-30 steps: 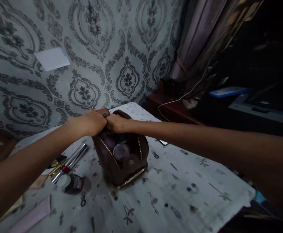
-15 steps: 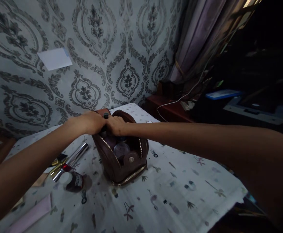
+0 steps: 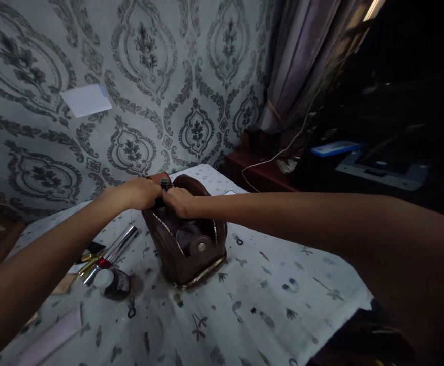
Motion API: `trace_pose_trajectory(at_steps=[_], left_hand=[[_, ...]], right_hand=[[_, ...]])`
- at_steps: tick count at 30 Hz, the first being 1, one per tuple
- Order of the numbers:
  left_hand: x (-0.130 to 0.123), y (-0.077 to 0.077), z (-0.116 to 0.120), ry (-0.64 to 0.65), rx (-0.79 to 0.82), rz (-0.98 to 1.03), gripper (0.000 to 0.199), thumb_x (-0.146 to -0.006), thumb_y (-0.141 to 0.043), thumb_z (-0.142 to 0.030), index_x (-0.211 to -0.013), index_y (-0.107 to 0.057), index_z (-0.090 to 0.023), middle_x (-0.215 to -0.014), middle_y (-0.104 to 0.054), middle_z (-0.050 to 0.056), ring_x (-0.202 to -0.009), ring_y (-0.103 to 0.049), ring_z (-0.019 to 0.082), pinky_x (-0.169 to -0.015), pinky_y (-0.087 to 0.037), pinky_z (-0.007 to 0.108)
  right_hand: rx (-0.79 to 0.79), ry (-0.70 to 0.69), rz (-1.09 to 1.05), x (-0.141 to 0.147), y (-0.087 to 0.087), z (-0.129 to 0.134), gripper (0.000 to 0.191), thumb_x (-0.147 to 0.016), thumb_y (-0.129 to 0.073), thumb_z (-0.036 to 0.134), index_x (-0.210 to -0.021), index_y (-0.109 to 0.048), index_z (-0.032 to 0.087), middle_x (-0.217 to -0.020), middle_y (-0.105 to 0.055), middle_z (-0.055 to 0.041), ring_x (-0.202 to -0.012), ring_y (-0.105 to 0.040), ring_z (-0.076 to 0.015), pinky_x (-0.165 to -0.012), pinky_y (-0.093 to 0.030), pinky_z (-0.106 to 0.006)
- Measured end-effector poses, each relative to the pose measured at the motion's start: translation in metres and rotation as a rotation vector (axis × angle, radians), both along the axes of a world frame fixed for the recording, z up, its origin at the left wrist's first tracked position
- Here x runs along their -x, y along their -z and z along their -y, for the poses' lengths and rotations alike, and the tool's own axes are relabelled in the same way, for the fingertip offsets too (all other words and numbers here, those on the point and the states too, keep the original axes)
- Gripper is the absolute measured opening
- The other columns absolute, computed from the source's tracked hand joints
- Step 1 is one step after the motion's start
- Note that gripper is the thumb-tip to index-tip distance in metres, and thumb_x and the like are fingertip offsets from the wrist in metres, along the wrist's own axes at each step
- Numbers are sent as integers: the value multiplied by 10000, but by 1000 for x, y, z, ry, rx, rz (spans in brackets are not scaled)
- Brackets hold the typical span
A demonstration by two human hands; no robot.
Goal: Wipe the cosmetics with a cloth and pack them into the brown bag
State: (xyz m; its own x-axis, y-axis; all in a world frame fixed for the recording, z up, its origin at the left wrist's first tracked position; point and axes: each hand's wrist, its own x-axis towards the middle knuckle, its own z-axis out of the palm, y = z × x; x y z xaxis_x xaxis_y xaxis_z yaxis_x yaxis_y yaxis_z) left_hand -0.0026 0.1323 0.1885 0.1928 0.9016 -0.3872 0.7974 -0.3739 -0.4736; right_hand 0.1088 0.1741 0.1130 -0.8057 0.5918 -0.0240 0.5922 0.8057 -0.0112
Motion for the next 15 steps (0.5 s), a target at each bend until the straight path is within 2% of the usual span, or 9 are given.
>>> trace_pose_trajectory(at_steps=[5, 7, 11, 15], left_hand=[[2, 0, 2, 18, -6, 6, 340, -834, -444, -127, -984, -746, -174, -1053, -765, 142, -940, -714, 255, -721, -507, 287], [1, 0, 1, 13, -3, 7, 350, -841, -439, -130, -1005, -743, -185, -1069, -764, 135, -945, -711, 246, -731, -507, 281], [2, 1, -1, -3, 12, 19, 349, -851, -433, -148, -1008, -743, -180, -1039, -765, 141, -920, -711, 249, -730, -509, 288], [6, 4, -4, 27, 15, 61, 374, -856, -428, -155, -1041, -751, -200, -1037, -765, 133, -920, -705, 264, -763, -517, 319]], right_hand=[[-44, -33, 22, 2, 7, 0, 261, -911, -462, 26, -1064, -669, 66, -1081, -713, -211, -1037, -695, -290, -825, -569, -356], [-63, -55, 30, 1, 8, -1, 277, -920, -438, 24, -1085, -657, 62, -1102, -703, -218, -1045, -688, -288, -827, -565, -365], [-89, -121, 33, -9, 4, -2, 304, -936, -442, 63, -1189, -612, 68, -1163, -678, -215, -1096, -661, -284, -856, -547, -377], [-45, -251, 109, -16, -2, 4, 277, -930, -448, 77, -1111, -658, 71, -1112, -697, -206, -1036, -673, -283, -808, -535, -370]])
